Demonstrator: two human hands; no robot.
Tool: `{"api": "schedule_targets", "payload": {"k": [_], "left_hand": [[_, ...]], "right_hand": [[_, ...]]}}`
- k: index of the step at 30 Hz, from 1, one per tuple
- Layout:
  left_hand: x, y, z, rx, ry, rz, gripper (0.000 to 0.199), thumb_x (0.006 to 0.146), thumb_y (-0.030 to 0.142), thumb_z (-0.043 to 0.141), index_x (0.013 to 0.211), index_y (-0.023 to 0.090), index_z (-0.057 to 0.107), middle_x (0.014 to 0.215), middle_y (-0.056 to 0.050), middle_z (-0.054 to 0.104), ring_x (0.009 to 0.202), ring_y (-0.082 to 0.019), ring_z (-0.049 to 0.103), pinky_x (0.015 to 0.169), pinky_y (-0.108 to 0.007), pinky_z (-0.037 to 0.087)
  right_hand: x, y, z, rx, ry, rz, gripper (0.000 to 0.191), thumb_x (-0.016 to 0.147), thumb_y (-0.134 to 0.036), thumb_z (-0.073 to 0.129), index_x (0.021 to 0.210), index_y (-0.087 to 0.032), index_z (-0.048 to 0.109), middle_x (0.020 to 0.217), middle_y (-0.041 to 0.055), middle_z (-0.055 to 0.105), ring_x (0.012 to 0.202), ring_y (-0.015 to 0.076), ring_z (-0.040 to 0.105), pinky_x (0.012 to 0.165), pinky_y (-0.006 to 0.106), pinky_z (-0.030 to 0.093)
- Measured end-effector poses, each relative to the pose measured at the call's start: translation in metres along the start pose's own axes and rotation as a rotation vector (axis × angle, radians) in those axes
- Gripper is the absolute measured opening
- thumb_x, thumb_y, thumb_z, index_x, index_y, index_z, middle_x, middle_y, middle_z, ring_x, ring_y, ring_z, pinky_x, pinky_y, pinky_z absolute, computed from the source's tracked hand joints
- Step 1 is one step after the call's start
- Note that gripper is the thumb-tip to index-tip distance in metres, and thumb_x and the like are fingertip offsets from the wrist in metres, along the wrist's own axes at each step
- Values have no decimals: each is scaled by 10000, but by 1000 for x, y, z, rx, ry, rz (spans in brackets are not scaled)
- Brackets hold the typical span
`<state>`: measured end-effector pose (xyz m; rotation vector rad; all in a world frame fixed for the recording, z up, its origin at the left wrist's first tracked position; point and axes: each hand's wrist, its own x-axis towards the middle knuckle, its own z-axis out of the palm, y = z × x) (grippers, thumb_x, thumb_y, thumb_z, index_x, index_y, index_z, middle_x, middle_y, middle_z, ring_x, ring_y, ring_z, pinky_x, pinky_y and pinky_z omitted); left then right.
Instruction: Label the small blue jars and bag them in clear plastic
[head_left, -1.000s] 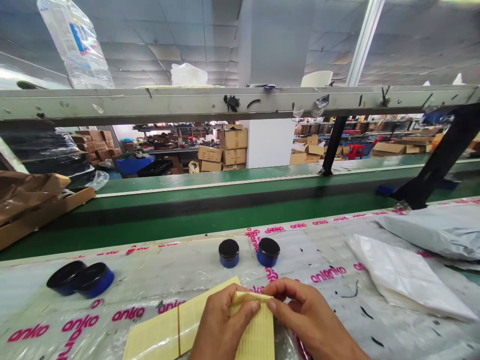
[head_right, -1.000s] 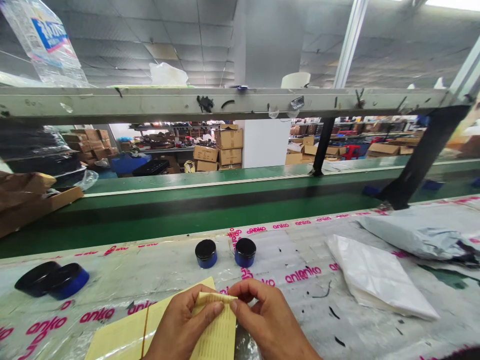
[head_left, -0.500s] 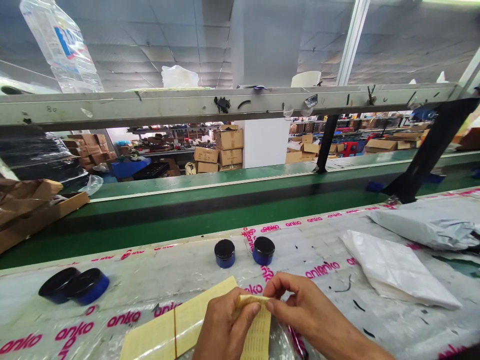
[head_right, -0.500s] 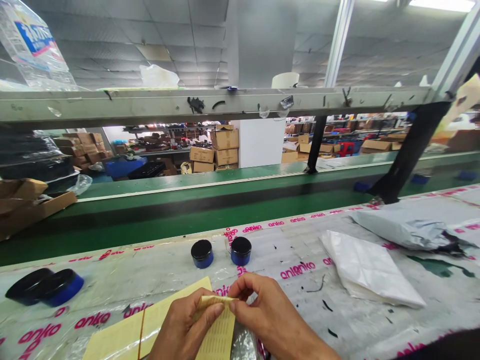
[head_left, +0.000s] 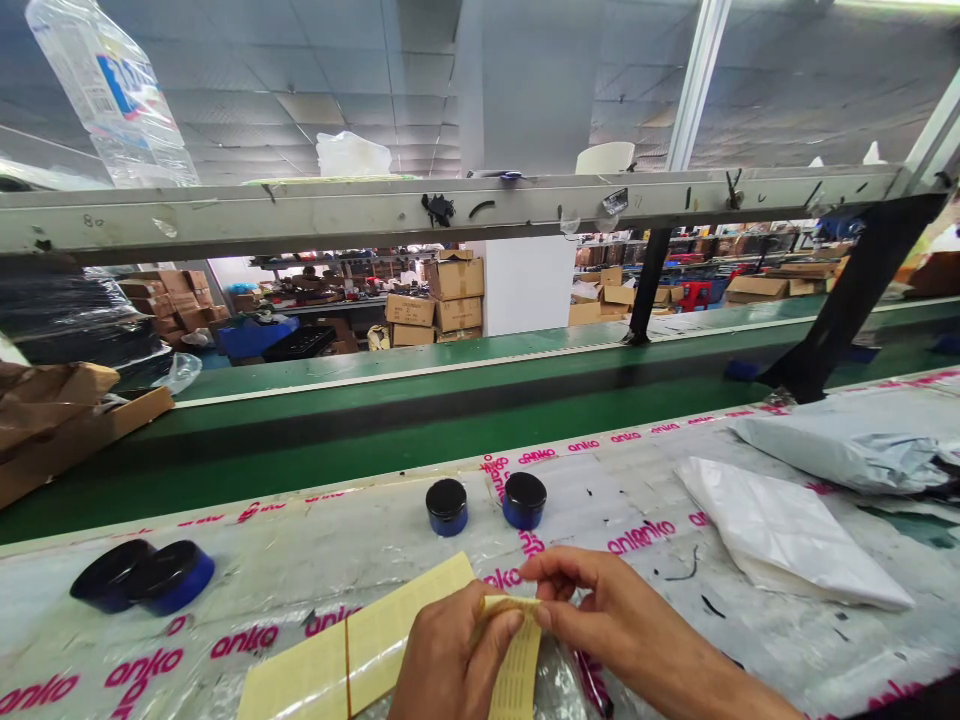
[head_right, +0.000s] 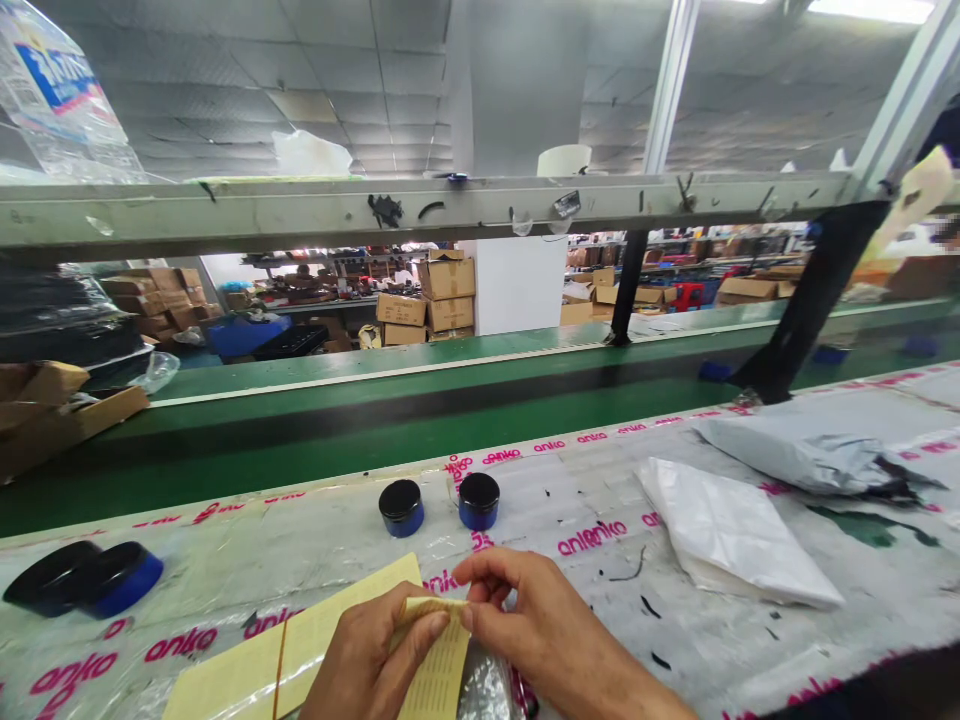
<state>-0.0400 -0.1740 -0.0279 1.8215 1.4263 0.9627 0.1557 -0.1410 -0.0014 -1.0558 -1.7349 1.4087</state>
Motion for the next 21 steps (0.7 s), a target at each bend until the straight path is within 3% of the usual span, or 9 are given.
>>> {"api": "schedule_targets", "payload": {"k": [12,15,18,21], "left_hand": [[3,9,-1,-43,34,-47,435,939,570,513,729,205,621,675,-22,635,658,-187,559,619,-273,347],[3,5,1,-22,46,-27,414,947,545,512,735,208,624,692,-25,645,672,-191,570,624,-274,349],[2,0,4,-24,44,-11,393,950,532,513,755,215,640,724,-37,665,693,-201,582,645,-275,370],[2,-3,7,-18,43,10,384,951,522,517,770,216,661,728,-40,665,697,-200,587,661,-271,385]], "right_hand": [[2,5,2,-141,143,-35,93,851,-256,667,776,-213,703,808,-3,684,720,140,589,628,246,442],[2,7,0,-88,115,18,77,837,-278,690,812,-205,684,801,1,682,712,141,584,618,246,445],[1,6,-2,-60,76,-1,144,859,-318,684,959,-219,715,889,20,708,808,170,617,718,281,487],[1,4,-3,-123,33,-49,147,900,-335,643,896,-237,752,887,18,721,846,182,631,767,299,479]]}}
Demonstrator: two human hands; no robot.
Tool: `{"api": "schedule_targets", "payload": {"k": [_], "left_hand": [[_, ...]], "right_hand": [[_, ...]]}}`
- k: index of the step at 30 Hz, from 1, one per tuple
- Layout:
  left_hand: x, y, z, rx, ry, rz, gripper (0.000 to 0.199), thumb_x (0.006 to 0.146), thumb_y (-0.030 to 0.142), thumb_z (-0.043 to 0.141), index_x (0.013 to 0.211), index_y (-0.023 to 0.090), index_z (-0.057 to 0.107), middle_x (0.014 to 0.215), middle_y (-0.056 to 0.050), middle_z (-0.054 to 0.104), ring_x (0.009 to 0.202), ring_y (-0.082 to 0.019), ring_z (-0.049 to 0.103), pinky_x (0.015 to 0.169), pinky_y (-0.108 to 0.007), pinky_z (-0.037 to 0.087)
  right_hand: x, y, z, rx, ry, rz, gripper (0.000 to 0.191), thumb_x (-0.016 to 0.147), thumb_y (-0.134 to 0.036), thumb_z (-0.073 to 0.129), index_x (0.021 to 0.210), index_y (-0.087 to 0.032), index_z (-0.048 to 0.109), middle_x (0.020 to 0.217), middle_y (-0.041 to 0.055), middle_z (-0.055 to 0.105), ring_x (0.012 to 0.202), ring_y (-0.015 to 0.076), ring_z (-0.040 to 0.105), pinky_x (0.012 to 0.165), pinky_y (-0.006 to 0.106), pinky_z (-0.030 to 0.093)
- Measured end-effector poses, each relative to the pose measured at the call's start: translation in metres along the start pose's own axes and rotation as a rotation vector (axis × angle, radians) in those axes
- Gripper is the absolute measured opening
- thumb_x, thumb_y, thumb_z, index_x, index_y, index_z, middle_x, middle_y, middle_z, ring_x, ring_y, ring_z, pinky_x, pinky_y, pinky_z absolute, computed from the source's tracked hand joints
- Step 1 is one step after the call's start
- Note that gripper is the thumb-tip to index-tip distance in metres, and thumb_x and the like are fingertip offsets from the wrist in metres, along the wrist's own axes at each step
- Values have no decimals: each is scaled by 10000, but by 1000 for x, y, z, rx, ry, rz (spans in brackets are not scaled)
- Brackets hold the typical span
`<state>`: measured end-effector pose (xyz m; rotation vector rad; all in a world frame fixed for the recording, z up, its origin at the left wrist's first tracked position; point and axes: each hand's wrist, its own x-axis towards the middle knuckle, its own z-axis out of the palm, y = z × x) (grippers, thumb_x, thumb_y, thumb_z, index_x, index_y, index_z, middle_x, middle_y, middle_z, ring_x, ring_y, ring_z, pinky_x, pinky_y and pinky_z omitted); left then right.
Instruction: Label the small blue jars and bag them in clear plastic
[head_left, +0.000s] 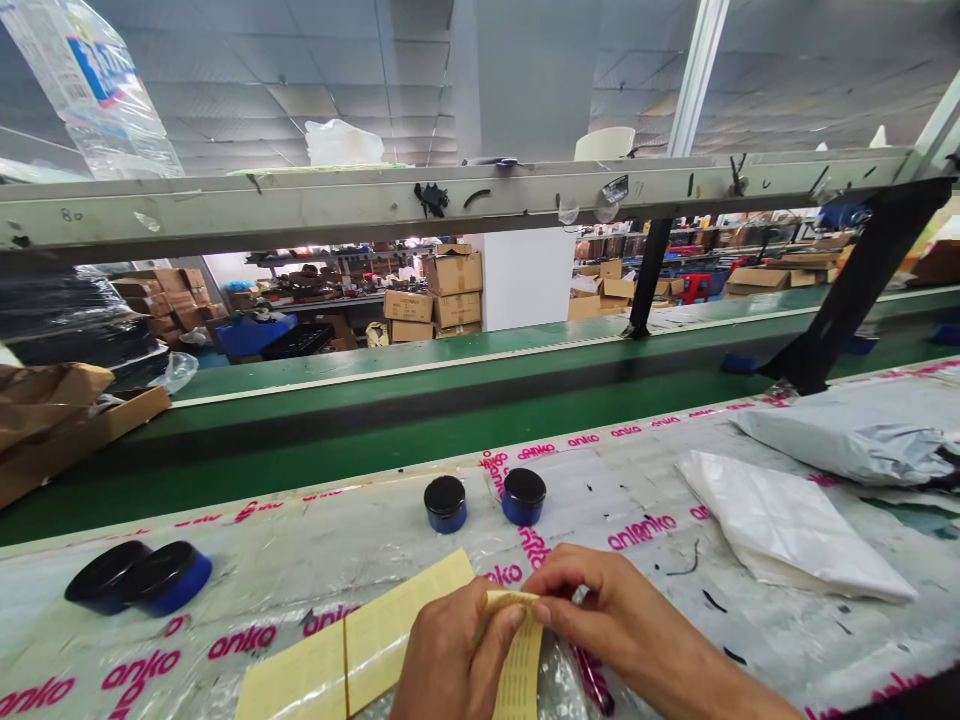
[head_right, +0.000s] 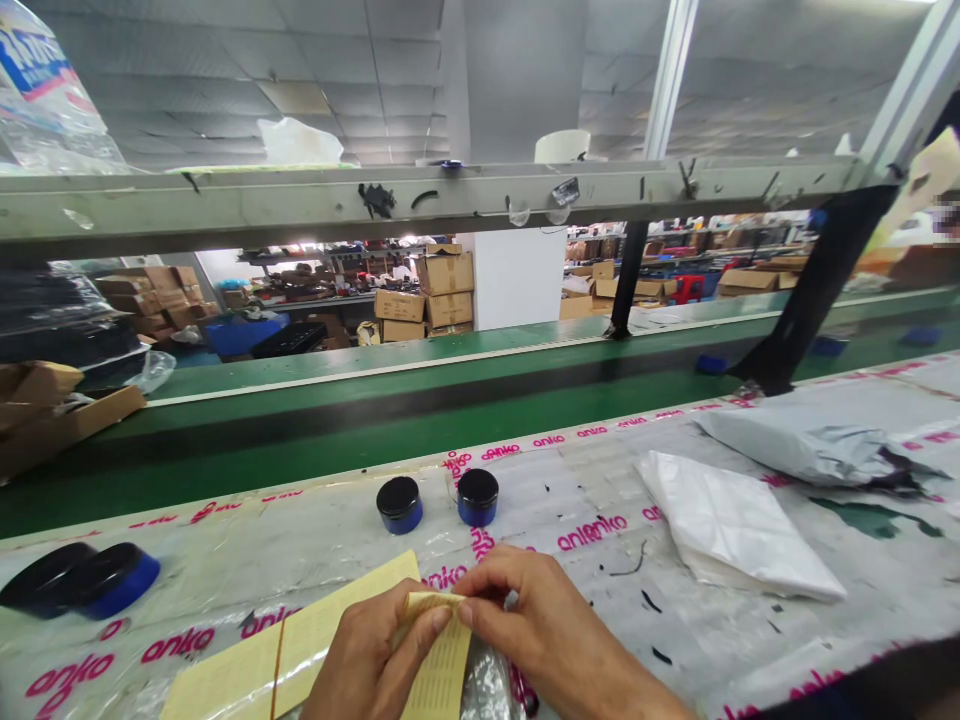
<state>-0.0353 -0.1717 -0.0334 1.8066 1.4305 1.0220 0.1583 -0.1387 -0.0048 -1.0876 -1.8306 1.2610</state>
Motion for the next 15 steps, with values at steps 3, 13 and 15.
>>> {"api": "schedule_targets", "payload": {"k": [3,13,15], "left_hand": [[1,1,0,-12,-17,16,385,963,510,498,772,216,658,730,-33,668,692,-191,590,655,-266,378],[1,8,-3,-2,-34,-31,454,959,556,475,683,204,548,653,-11,590,629,-170,514,613,-273,326],[1,7,-2,4,-24,-52,453,955,557,487,678,202,535,652,-8,593,630,-167,513,613,-273,324]], "right_hand": [[0,-2,0,5,14,18,135,880,-320,663,830,-230,750,835,7,708,796,165,613,720,277,457],[0,1,-2,105,49,83,93,810,-283,717,816,-192,701,784,-4,661,706,130,557,606,232,420],[-1,3,-3,125,48,86,122,813,-306,722,857,-194,706,821,7,669,746,145,572,633,240,443]]}}
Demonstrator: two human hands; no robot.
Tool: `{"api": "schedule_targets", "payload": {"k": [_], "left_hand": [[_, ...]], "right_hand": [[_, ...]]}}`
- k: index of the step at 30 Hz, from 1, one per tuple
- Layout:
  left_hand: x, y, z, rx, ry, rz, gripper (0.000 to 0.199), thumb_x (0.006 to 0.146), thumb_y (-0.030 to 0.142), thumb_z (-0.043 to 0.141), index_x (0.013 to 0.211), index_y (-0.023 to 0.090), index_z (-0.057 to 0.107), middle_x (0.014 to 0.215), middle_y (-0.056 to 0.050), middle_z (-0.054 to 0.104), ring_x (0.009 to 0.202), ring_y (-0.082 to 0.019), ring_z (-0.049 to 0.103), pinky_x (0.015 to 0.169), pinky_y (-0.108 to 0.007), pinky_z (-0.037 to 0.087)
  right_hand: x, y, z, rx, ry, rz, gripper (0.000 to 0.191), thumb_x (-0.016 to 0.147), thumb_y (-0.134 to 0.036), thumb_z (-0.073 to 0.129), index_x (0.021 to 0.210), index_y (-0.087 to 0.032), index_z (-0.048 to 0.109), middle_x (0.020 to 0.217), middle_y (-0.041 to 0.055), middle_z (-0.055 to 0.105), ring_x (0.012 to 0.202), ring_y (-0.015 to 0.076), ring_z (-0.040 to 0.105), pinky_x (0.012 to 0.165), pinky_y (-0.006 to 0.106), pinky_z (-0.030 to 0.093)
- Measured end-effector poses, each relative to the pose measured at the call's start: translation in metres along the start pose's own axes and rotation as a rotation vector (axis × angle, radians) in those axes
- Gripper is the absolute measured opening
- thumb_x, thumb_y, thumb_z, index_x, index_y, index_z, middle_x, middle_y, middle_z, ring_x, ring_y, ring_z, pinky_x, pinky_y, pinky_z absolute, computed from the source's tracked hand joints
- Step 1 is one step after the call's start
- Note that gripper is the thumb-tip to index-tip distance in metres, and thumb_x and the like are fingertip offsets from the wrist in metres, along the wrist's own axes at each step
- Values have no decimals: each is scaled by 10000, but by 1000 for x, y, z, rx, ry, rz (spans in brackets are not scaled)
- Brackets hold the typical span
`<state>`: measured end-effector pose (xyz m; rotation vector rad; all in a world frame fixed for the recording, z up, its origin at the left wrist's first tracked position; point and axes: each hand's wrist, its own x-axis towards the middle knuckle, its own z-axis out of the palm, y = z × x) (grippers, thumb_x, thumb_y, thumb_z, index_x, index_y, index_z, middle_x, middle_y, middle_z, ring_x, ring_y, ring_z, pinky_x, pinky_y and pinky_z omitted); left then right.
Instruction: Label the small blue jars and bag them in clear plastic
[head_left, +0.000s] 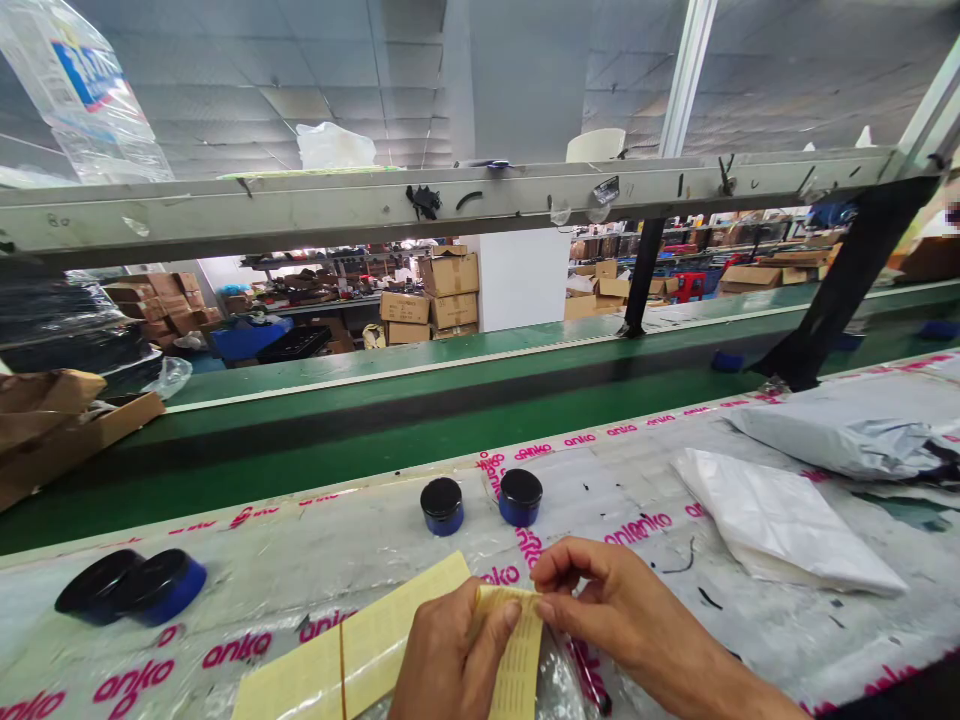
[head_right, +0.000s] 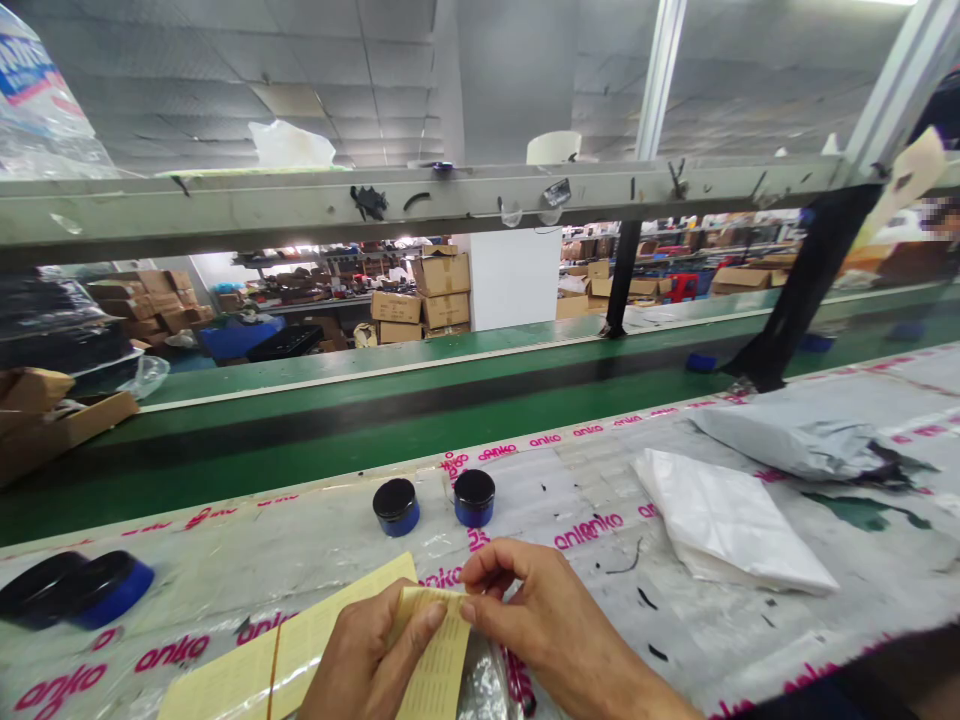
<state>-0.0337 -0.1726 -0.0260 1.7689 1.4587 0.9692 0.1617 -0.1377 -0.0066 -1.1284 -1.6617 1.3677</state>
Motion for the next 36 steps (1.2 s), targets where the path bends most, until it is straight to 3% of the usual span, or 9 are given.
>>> {"api": "schedule_targets", "payload": {"k": [5,11,16,19,21,25,28,31,36], "left_hand": [[1,1,0,15,-17,-26,466,960,567,465,685,197,530,657,-4,582,644,-162,518,620,-275,324],[0,2,0,8,19,-19,477,933,574,510,637,200,492,623,-5,564,620,-166,510,604,-282,323],[2,7,-1,-53,-8,-179,471,892,615,540,695,190,587,701,-44,648,717,-213,583,627,-290,376],[6,9,-4,-111,-30,-253,449,885,598,553,740,179,615,755,-53,680,746,-221,605,647,-293,405],[9,9,-6,-84,-15,-251,435,894,584,541,754,178,614,786,-58,688,778,-229,616,689,-301,433],[16,5,-6,152,-28,-192,296,902,441,558,1091,226,634,961,-50,712,928,-271,648,827,-370,484],[23,7,-1,509,-25,-57,425,899,268,559,1323,267,527,1098,-63,694,1023,-308,644,858,-454,509],[29,12,2,764,47,115,394,890,190,582,1281,238,566,1227,-88,640,1118,-324,605,890,-503,520],[37,11,-4,886,110,268,428,827,224,716,1237,218,596,1244,-109,637,1160,-345,581,944,-565,502]], "right_hand": [[-2,1,-2,-54,9,-52,148,858,-297,680,978,-225,732,956,27,706,845,177,615,719,278,489],[-2,-1,2,-213,23,-95,120,880,-240,642,794,-232,725,787,-14,703,740,151,622,679,264,462],[-4,6,9,-403,103,-252,133,897,-236,611,788,-232,686,816,-3,685,732,150,623,657,270,469],[-5,7,8,-358,137,-294,162,923,-269,571,801,-230,670,894,16,681,792,160,623,656,265,480],[-5,6,3,-244,189,-214,179,924,-323,570,805,-230,665,861,13,668,765,158,604,642,262,479],[1,4,-11,68,281,28,233,836,-452,675,849,-221,710,815,5,641,698,143,550,631,255,482],[6,6,-16,262,284,156,271,769,-467,742,840,-206,747,831,14,637,705,137,531,618,240,472],[10,11,-17,373,307,194,286,733,-472,775,815,-199,757,795,20,622,727,145,521,590,228,450],[13,15,-21,451,303,195,317,727,-483,777,863,-197,767,938,49,644,838,176,536,591,238,449]]}}
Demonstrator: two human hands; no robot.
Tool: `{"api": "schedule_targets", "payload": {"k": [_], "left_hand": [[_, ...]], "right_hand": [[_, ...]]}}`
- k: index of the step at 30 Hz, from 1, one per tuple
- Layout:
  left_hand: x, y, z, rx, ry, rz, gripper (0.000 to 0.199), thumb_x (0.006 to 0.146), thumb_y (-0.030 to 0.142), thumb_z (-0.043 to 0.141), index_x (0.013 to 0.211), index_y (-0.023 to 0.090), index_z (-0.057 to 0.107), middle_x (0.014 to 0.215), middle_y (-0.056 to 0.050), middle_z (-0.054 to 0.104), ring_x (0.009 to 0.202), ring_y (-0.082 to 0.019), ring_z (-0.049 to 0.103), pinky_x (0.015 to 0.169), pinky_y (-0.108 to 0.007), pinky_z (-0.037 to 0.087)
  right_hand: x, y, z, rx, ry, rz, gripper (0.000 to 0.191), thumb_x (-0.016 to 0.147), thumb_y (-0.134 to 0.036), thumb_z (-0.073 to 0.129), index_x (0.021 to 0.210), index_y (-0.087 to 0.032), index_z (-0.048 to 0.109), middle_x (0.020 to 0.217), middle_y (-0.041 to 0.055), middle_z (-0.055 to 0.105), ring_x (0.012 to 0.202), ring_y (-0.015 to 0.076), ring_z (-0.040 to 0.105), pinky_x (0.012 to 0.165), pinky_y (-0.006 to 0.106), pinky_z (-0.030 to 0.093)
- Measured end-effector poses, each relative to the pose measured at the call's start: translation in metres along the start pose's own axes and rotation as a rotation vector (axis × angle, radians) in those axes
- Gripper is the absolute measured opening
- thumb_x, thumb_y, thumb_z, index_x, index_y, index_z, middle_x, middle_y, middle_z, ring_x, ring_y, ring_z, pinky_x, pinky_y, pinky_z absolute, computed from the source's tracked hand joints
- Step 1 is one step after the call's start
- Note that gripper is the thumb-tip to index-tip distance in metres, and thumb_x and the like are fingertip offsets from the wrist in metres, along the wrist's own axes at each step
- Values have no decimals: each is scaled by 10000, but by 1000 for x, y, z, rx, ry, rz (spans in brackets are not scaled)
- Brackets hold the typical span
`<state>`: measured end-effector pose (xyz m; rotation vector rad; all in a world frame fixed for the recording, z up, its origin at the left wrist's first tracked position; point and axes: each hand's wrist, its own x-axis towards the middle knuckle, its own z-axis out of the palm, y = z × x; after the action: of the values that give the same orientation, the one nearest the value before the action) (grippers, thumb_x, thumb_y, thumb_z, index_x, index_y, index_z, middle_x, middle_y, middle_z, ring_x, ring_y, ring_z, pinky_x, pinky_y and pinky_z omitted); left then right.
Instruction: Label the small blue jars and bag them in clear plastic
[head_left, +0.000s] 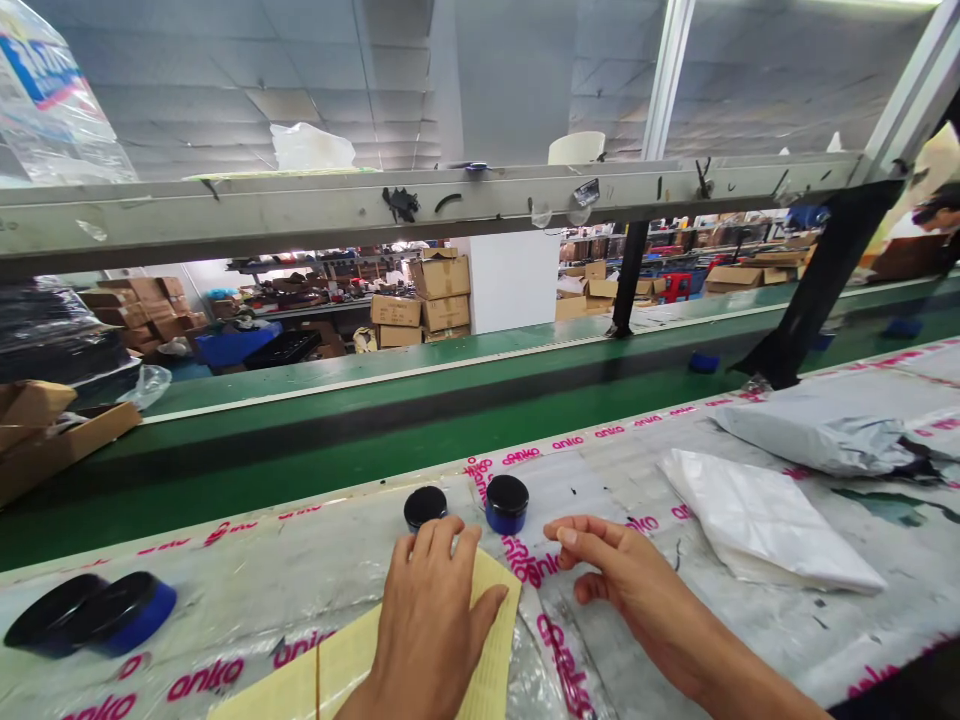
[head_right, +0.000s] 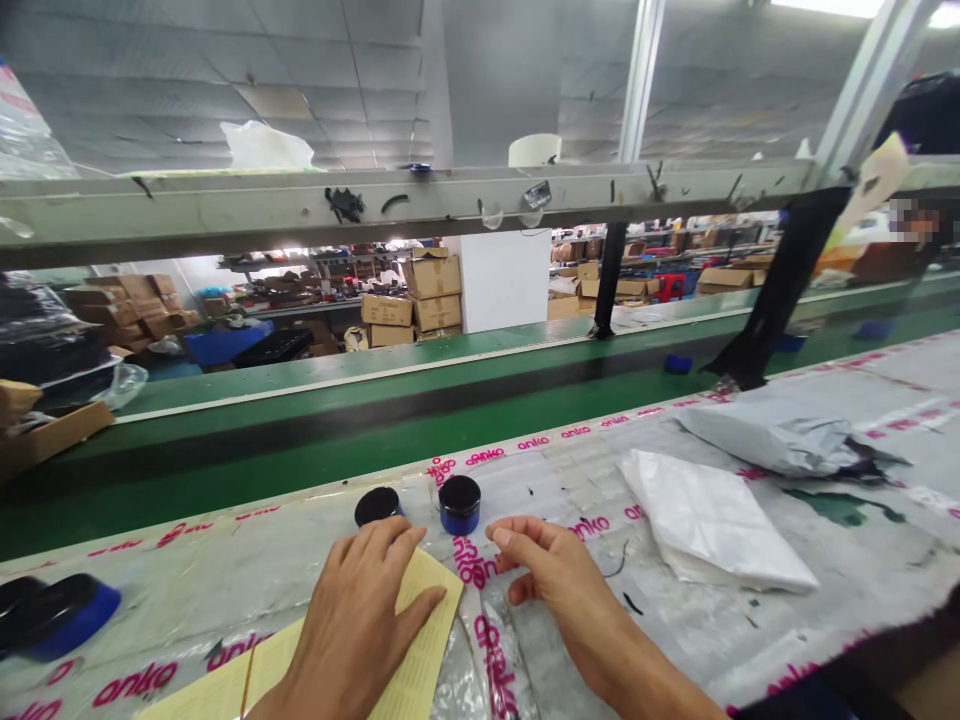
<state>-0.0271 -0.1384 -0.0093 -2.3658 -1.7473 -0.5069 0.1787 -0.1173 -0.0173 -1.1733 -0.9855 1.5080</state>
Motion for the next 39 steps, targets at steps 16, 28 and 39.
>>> {"api": "schedule_targets", "payload": {"k": [16,28,39], "left_hand": [[111,-19,5,-296,-366,288,653,732,213,754,1348,286,550,1323,-32,626,1197,-256,605,1045,-354,473],[105,-24,7,-313,-414,285,713,742,262,747,1404,253,482,1409,-67,554,1282,-260,526,1091,-378,407],[107,33,22,-245,-202,-59,475,734,546,720,996,201,526,984,-75,628,868,-289,645,682,-339,447]], "right_hand": [[25,10,-13,-77,100,-213,428,718,-424,771,1076,-221,655,1164,73,688,1089,263,617,859,364,506],[42,9,-10,-110,99,-175,406,709,-440,723,1024,-191,663,1139,96,691,1031,264,632,815,373,529],[46,-4,-13,133,139,-144,450,729,-487,762,1068,-222,631,1172,58,696,1158,267,609,937,376,485]]}}
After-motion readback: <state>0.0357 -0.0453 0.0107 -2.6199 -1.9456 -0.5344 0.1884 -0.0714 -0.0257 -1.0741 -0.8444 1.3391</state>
